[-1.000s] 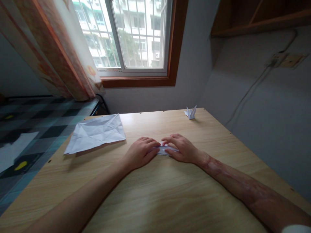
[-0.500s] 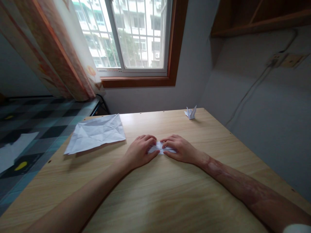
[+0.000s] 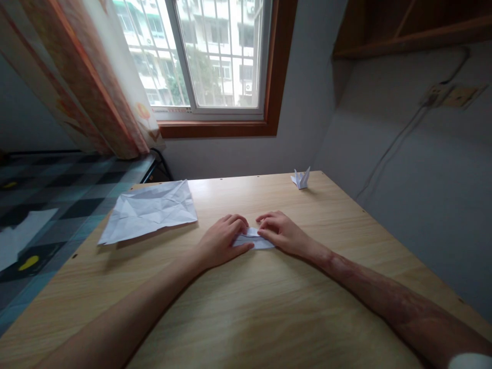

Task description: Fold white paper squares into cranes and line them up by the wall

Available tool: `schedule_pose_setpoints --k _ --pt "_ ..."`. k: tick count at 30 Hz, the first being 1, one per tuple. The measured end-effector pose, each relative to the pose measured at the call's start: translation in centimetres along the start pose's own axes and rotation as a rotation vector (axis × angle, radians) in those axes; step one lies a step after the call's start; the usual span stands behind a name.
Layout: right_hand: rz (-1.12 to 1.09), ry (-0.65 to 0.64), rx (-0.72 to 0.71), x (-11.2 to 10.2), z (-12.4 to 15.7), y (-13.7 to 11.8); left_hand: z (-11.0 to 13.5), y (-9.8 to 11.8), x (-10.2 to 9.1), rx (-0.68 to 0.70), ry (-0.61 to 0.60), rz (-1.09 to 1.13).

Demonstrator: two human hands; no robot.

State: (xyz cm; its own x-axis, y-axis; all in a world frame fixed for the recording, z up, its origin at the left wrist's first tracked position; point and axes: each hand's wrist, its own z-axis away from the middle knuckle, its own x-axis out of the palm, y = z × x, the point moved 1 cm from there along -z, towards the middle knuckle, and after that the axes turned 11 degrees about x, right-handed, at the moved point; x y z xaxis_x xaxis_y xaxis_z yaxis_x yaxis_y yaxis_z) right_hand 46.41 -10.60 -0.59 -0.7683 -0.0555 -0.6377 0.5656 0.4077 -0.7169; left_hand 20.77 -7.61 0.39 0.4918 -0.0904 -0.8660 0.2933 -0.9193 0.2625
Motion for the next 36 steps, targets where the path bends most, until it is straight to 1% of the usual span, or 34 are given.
schedule_pose_setpoints --k 8,11,17,25,28,30,33,36 --pt "-0.102 0.017 0.101 0.3 0.2 -0.3 0.2 0.0 0.0 0.010 -0.013 0.044" --pt "-0.096 0.027 0.128 0.5 0.3 -0.5 0.2 0.1 0.0 0.004 -0.011 0.050" --pt "-0.042 0.005 0.145 0.4 0.5 -1.1 -0.1 0.4 -0.3 -0.021 -0.027 0.040" --pt "-0.074 -0.032 0.138 0.5 0.5 -1.0 0.0 0.4 -0.4 -0.083 -0.055 -0.035" --pt "-0.086 -0.027 0.129 0.6 0.5 -1.0 0.0 0.5 -0.5 -0.040 -0.051 -0.015" --pt "-0.063 -0.005 0.099 0.6 0.6 -1.0 -0.1 0.5 -0.6 -0.006 -0.039 -0.006" --pt "-0.050 0.029 0.039 0.5 0.7 -1.1 0.0 0.5 -0.6 0.039 0.016 -0.029" --pt "-0.100 0.030 0.050 0.6 0.7 -1.1 0.2 0.5 -0.6 0.084 0.083 -0.081"
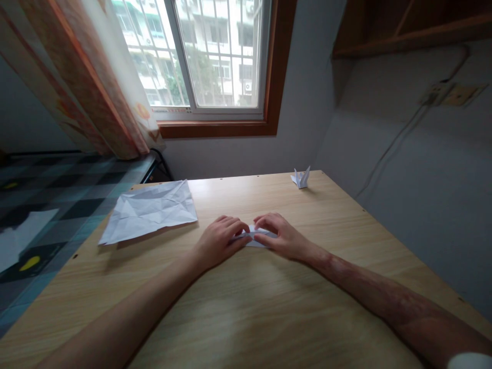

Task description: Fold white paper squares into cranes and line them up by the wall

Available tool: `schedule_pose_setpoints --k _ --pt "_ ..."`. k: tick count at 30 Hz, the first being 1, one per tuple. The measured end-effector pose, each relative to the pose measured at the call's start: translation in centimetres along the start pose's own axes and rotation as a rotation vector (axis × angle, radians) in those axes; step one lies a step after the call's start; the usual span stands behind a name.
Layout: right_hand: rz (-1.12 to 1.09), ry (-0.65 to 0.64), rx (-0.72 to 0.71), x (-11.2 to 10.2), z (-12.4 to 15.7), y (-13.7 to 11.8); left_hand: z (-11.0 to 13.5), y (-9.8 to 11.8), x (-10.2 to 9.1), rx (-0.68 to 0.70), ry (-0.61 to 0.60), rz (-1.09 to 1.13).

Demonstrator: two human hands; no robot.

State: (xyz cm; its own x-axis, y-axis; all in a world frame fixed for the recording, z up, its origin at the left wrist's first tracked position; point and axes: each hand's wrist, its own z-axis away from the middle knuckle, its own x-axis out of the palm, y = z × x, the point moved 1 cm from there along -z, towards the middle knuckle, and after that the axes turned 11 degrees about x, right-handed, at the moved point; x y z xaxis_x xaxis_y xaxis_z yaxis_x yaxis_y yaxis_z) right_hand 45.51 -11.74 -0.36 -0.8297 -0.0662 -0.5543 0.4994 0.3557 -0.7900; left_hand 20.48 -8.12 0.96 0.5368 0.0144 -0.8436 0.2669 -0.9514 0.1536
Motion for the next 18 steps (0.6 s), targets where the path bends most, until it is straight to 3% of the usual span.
schedule_pose_setpoints --k 8,14,18 --pt "-0.345 -0.125 0.120 0.33 0.37 -0.36 0.07 0.48 -0.23 0.076 0.103 -0.123" --pt "-0.054 -0.035 -0.128 -0.25 0.28 -0.58 0.33 0.56 -0.13 0.111 0.117 -0.188" --pt "0.036 0.022 -0.182 -0.18 0.07 -0.38 0.27 0.75 -0.22 0.107 0.078 -0.163"
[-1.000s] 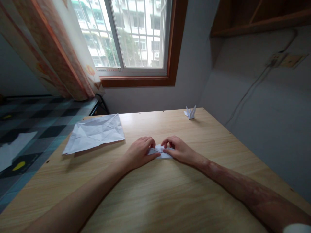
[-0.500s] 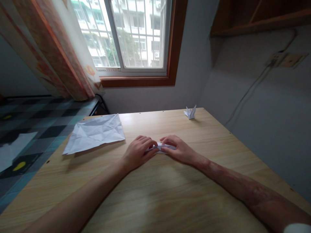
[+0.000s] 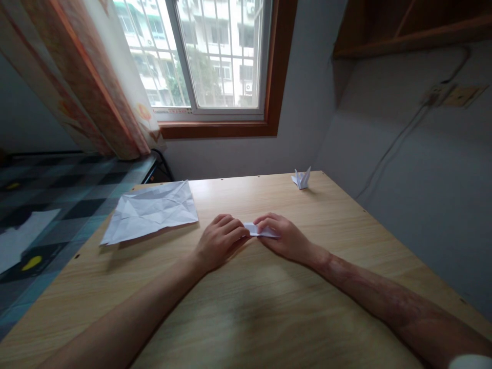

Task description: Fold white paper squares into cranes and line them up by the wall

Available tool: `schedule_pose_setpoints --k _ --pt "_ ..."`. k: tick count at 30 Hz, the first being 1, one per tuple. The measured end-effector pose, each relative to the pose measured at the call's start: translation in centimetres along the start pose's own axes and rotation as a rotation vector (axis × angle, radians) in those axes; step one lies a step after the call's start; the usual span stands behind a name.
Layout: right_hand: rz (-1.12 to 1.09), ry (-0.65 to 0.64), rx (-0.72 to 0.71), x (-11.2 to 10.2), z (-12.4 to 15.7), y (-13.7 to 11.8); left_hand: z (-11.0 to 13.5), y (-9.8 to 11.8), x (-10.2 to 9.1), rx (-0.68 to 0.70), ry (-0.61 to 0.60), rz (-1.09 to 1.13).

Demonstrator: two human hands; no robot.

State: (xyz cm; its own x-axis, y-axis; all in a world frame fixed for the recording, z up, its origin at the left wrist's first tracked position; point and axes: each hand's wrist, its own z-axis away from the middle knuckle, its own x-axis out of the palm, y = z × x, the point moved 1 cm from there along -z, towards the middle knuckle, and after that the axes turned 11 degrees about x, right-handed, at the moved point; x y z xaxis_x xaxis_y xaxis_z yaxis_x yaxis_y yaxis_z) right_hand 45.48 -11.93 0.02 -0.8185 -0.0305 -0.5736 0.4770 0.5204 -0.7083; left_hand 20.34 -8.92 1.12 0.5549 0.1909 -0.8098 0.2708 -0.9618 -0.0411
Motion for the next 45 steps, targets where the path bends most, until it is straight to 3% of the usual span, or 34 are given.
schedule_pose_setpoints --k 9,15,22,30,37,41,45 --pt "0.128 0.024 -0.079 -0.1 0.1 0.8 -0.4 -0.4 0.1 -0.124 0.029 0.134" --pt "0.208 -0.017 -0.074 -0.1 0.2 1.1 -0.4 -0.4 0.3 -0.211 -0.074 0.231" --pt "0.160 -0.021 -0.028 -0.3 0.6 -0.3 0.0 -0.7 0.2 -0.230 0.011 0.261" --pt "0.237 0.017 -0.002 -0.1 0.2 0.6 -0.3 0.0 0.0 -0.225 0.086 0.263" --pt "-0.002 0.109 0.190 -0.1 0.3 0.7 -0.1 -1.0 -0.2 -0.437 0.203 0.663" --pt "-0.153 0.123 0.274 0.0 0.2 0.7 0.3 -2.2 0.2 -0.556 0.278 0.752" --pt "-0.215 0.134 0.281 -0.1 -0.1 0.3 0.0 -1.7 0.6 -0.560 0.227 0.808"
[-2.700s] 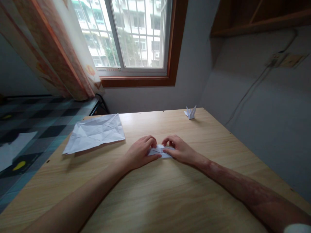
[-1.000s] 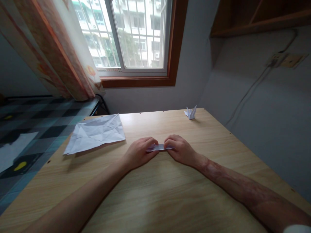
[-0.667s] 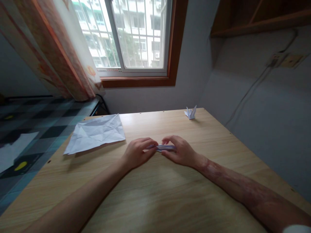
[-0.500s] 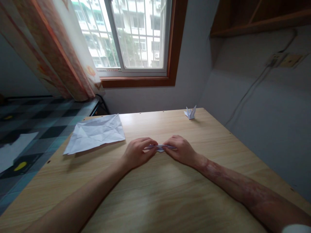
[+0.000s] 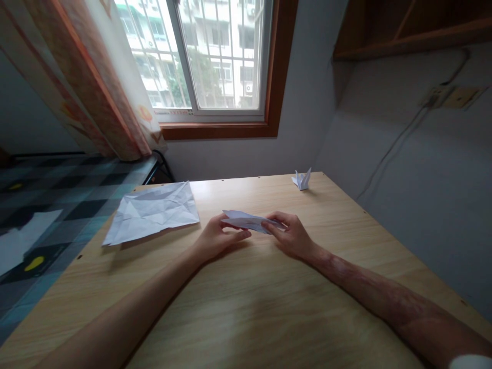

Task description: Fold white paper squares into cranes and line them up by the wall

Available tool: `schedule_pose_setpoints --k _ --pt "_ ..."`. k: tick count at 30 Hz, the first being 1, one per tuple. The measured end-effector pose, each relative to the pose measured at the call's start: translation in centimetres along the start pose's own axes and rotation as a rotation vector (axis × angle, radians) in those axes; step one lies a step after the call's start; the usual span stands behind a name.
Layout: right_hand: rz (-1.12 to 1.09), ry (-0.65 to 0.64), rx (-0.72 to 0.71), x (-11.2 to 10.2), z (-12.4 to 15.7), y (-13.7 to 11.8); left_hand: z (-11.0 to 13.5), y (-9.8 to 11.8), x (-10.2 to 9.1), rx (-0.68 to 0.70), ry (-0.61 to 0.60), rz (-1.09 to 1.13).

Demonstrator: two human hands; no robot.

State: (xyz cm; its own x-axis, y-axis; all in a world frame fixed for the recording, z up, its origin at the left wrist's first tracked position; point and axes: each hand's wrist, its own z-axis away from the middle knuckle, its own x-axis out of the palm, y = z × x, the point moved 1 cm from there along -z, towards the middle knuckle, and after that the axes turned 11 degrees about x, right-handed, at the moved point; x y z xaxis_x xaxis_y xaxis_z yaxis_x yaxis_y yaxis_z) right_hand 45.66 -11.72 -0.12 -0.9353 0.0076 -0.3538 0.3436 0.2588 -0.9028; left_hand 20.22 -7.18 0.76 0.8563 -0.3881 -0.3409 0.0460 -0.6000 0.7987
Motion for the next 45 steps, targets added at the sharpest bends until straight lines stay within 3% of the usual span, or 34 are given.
schedule_pose_setpoints --k 4,11,15,19,26,34,40,45 --pt "-0.014 -0.017 0.030 0.1 -0.3 -0.1 0.0 0.8 0.9 -0.011 -0.038 0.015" --pt "0.049 -0.064 0.014 1.4 -1.7 -1.2 0.0 0.0 0.8 -0.092 0.170 0.099" --pt "0.064 -0.006 -0.017 2.9 -2.7 -1.9 -0.1 -0.2 0.7 -0.081 0.232 0.117" --pt "0.000 0.045 -0.035 4.1 -3.2 -1.1 -0.2 -0.7 0.8 -0.079 0.314 0.229" --pt "-0.194 0.041 0.045 4.5 -3.0 0.8 -0.1 -1.6 1.1 -0.095 0.264 0.305" --pt "-0.203 0.024 -0.008 4.5 -3.2 0.4 -0.1 -1.3 0.6 -0.074 0.382 0.223" --pt "-0.312 0.028 0.088 4.8 -3.5 1.2 -0.2 -1.1 0.7 -0.123 0.385 0.245" --pt "-0.360 0.018 0.077 5.1 -3.4 1.1 -0.1 -1.2 0.5 -0.156 0.381 0.205"
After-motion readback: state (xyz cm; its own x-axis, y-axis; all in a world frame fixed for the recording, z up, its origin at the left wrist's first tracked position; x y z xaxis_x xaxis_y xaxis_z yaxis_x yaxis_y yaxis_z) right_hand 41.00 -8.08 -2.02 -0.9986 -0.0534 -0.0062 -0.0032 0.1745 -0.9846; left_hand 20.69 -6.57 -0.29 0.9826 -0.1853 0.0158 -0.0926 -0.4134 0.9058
